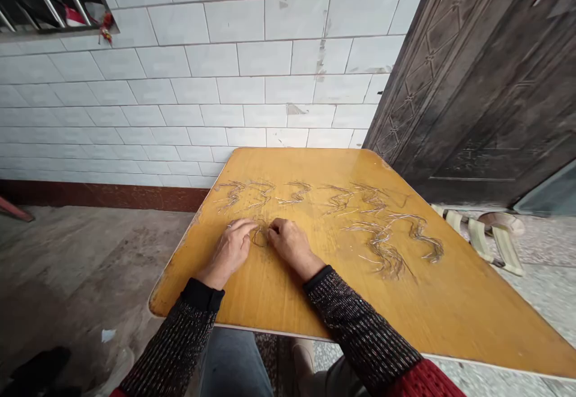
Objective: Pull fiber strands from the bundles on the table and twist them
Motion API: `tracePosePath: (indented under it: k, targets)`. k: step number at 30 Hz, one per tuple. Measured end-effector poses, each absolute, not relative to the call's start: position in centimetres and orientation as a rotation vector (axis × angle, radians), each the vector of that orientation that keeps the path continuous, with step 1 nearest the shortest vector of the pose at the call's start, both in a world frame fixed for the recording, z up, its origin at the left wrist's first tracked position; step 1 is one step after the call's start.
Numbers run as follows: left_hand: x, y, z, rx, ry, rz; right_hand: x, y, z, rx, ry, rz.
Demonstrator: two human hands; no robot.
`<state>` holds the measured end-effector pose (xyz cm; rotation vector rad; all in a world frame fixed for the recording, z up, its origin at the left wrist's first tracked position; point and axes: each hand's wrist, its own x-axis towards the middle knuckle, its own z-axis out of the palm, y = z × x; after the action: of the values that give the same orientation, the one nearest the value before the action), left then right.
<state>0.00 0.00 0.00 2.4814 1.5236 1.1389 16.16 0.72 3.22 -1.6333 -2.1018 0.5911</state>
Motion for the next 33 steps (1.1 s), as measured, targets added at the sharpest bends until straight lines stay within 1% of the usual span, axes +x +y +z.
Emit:
tracePosePath:
  k: [2, 5, 13, 16, 20, 23, 28, 33]
  targets:
    - [0.1, -0.1, 0.0, 2.53, 1.483, 1.086, 15.9, 0.4, 3.3, -1.614, -2.173, 0.473]
    - [0.1, -0.3, 0.2, 2.576, 1.476, 1.037, 15.2, -0.2, 3.3, -1.59, -2.28, 0.38]
    - [-0.6, -0.3, 0.1, 2.566, 1.532, 1.016, 13.9, -0.7, 3.2, -1.562, -2.37, 0.306]
    - [-0.9, -0.2, 0.2, 2.544, 1.572, 1.085, 14.2, -1.0, 3.6, -1.547, -2.368, 0.293]
    - [-0.5, -0.4, 1.4, 2.455, 1.633, 1.29, 15.7, -2.5, 4.3, -1.473, -2.362, 0.279]
    - [0.9, -0.9, 3.2, 2.443, 1.583, 1.356, 17.7, -4.4, 4.6, -1.296, -2.38, 0.286]
    - [5.9, -1.1, 6.0, 2.481, 1.316, 1.223, 21.8, -7.3, 4.2, -1.204, -2.378, 0.369]
    - [10.7, 0.4, 5.6, 2.537, 1.147, 1.067, 25.5, -8.7, 3.6, -1.244, -2.336, 0.412]
